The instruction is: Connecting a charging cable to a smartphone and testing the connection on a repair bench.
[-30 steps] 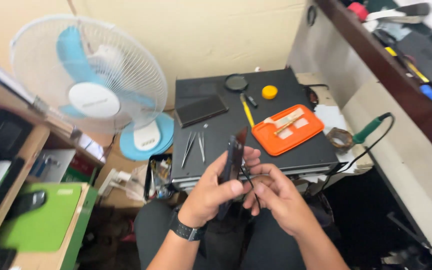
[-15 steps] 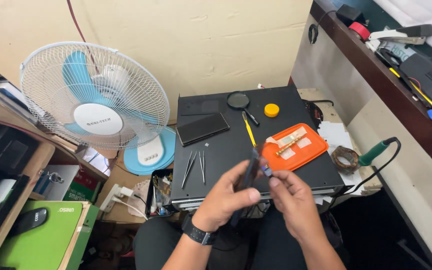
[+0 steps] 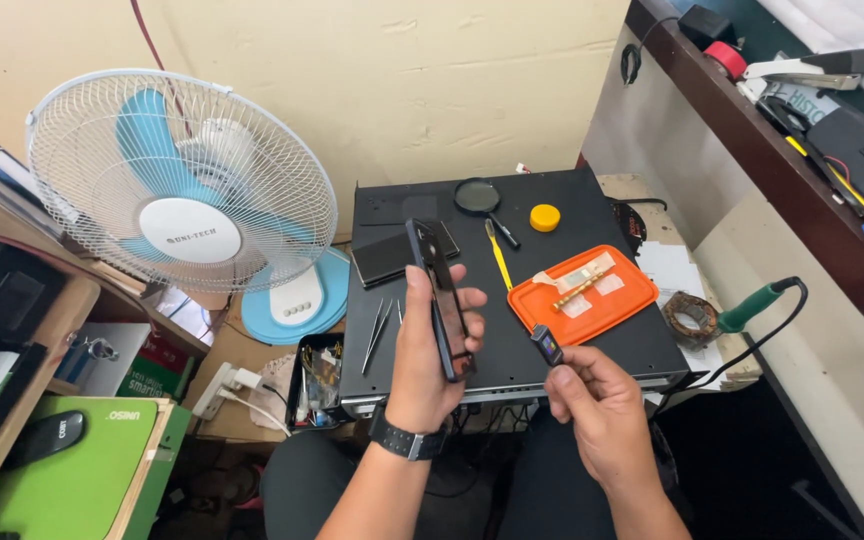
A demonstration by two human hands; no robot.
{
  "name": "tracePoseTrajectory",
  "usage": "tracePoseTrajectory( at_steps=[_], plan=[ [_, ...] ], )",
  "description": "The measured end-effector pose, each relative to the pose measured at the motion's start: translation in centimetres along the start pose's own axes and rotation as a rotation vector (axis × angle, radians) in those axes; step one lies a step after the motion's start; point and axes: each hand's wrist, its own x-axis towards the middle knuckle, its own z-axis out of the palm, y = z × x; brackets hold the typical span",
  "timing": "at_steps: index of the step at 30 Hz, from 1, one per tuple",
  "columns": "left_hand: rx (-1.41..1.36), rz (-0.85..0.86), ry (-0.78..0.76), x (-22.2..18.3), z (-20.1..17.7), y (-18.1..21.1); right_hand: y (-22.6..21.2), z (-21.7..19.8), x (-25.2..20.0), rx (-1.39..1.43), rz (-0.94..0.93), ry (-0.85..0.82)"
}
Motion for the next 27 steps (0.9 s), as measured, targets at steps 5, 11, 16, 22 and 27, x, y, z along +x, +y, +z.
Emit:
tracePoseTrajectory(
  at_steps=[5,11,16,22,27],
  plan=[
    [-0.105,0.007,0.077,0.6,-0.3,-0.4,0.1,0.3,-0.7,-0.148,0.024,0.064],
    [-0.203,0.094,0.138,2.4,-2.5,-1.9,-0.7,1.1,-1.2,-0.208,0.022,0.092],
    [-0.265,0.077,0.194,1.7,-1.4,-0.8,-1.6,2.1,-1.4,-0.282,0.005,0.105],
    [-0.361,0.139,-0.006,1.6,-1.8,-0.8,-2.1,3.0,-2.1,-0.327,-0.002,0.107],
    [-0.427,-0.078,0.109,1.9,-1.6,-0.2,-1.9,3.0,-2.4,-0.393,-0.061,0.083]
  ],
)
